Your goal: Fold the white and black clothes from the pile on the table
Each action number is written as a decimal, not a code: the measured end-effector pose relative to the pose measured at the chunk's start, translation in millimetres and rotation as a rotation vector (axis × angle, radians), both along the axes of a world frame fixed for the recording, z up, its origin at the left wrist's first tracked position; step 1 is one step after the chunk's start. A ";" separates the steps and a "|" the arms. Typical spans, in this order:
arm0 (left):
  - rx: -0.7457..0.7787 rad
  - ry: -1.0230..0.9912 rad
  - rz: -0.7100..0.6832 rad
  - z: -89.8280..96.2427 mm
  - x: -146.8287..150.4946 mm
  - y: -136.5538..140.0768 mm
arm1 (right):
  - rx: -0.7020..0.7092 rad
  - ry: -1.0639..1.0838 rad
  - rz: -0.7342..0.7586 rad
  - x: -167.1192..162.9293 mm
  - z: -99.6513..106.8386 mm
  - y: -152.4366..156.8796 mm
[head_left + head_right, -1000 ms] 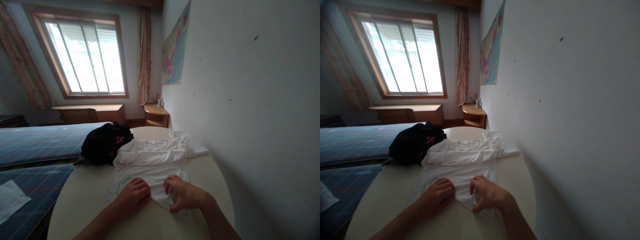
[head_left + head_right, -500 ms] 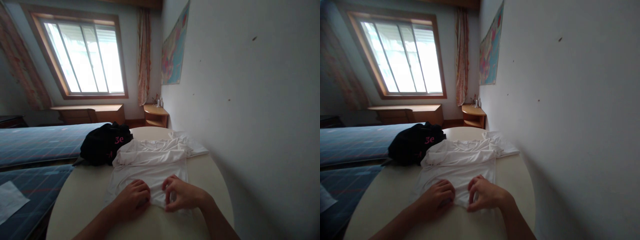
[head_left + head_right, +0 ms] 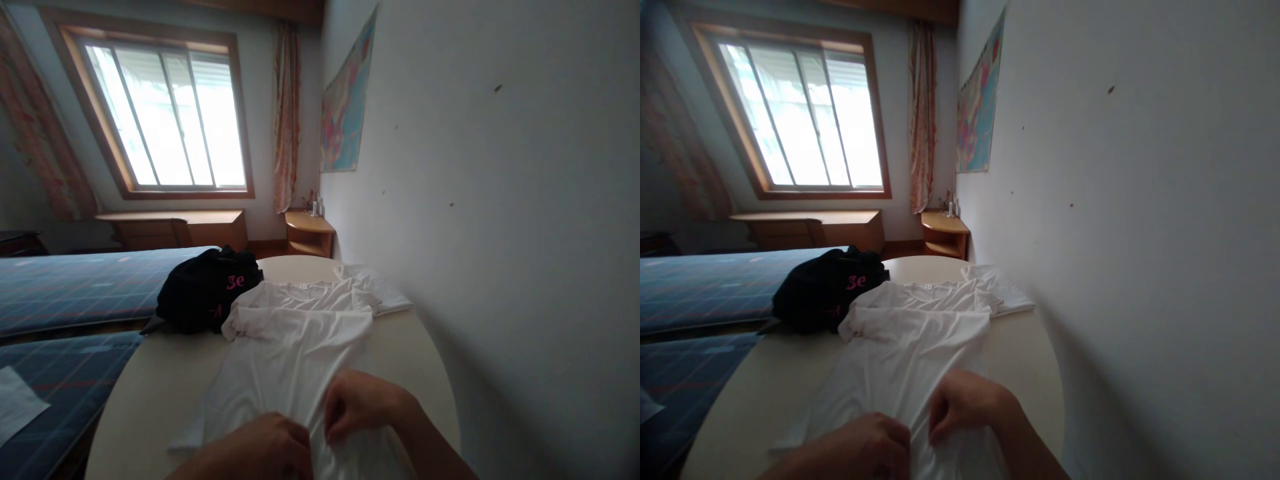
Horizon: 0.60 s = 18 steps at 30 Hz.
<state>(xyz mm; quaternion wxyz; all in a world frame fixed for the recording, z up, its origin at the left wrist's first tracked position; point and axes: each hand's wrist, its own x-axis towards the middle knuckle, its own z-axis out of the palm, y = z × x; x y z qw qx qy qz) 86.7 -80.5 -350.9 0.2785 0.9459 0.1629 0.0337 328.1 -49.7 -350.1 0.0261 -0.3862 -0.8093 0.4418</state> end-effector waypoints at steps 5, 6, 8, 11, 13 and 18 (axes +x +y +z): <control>0.004 -0.049 0.207 1.3 -5.8 3.8 | 0.342 0.006 -0.050 -3.2 4.7 -14.4; 0.075 -0.053 0.284 -1.6 -9.3 8.4 | 0.443 -0.004 -0.090 -1.1 2.9 -16.4; 0.214 -0.017 0.375 -10.5 -17.1 17.3 | 0.519 -0.058 -0.125 5.6 -3.6 -20.4; 0.316 0.085 0.380 -29.4 -26.3 21.5 | 0.484 -0.145 -0.101 17.5 -15.8 -28.9; 0.360 0.126 0.351 -43.2 -29.4 16.7 | 0.514 -0.146 -0.065 24.0 -24.7 -35.8; 0.423 0.228 0.229 -63.2 -32.1 -3.8 | 0.590 -0.148 0.032 38.2 -63.7 -49.1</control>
